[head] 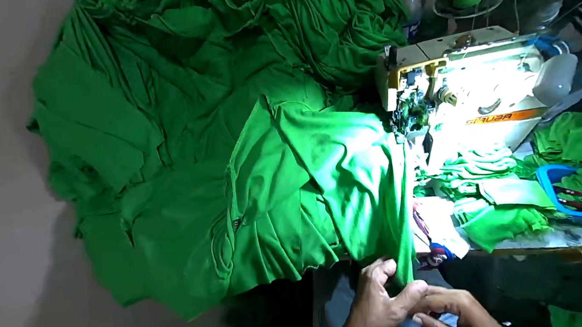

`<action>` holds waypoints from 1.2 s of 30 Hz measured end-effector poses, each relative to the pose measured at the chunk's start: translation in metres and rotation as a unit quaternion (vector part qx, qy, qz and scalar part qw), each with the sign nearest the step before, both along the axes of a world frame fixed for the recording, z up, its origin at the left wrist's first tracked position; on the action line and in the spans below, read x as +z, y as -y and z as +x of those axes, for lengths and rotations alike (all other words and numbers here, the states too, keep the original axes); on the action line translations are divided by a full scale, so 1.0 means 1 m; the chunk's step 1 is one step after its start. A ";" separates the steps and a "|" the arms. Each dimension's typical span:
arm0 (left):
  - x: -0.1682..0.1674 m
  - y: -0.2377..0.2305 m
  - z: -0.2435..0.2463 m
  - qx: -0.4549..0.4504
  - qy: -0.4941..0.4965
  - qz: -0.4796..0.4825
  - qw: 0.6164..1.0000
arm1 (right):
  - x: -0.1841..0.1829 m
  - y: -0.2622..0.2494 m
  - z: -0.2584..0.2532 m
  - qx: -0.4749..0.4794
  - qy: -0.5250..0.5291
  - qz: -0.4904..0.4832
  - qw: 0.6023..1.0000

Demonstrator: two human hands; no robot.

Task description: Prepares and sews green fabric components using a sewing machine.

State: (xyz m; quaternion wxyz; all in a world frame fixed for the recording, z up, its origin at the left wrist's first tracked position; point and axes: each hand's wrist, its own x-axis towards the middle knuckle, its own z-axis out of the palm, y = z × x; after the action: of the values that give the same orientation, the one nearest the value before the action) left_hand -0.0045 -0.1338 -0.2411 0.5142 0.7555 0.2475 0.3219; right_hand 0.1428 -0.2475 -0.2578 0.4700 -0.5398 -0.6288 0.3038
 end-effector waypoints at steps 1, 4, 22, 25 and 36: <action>0.002 0.002 -0.010 -0.017 0.022 -0.004 1.000 | -0.001 0.000 0.006 -0.019 -0.012 0.023 0.999; 0.018 0.014 -0.038 -0.024 0.066 -0.011 0.998 | 0.014 -0.022 0.023 -0.153 -0.017 0.088 0.984; 0.013 0.066 -0.087 0.103 0.059 0.227 0.967 | -0.030 0.006 -0.031 -0.118 -0.030 0.068 0.990; 0.002 0.068 -0.084 0.070 0.003 0.274 0.959 | 0.006 0.034 -0.045 -0.102 -0.171 -0.008 0.980; -0.031 0.079 -0.070 0.028 -0.028 0.350 0.936 | -0.008 0.064 -0.057 -0.124 -0.217 -0.090 0.964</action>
State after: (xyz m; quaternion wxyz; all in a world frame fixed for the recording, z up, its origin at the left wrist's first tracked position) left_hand -0.0744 -0.2133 -0.2723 0.2006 0.8894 0.1543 0.3807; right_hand 0.0863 -0.3116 -0.2657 0.5789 -0.5746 -0.4099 0.4083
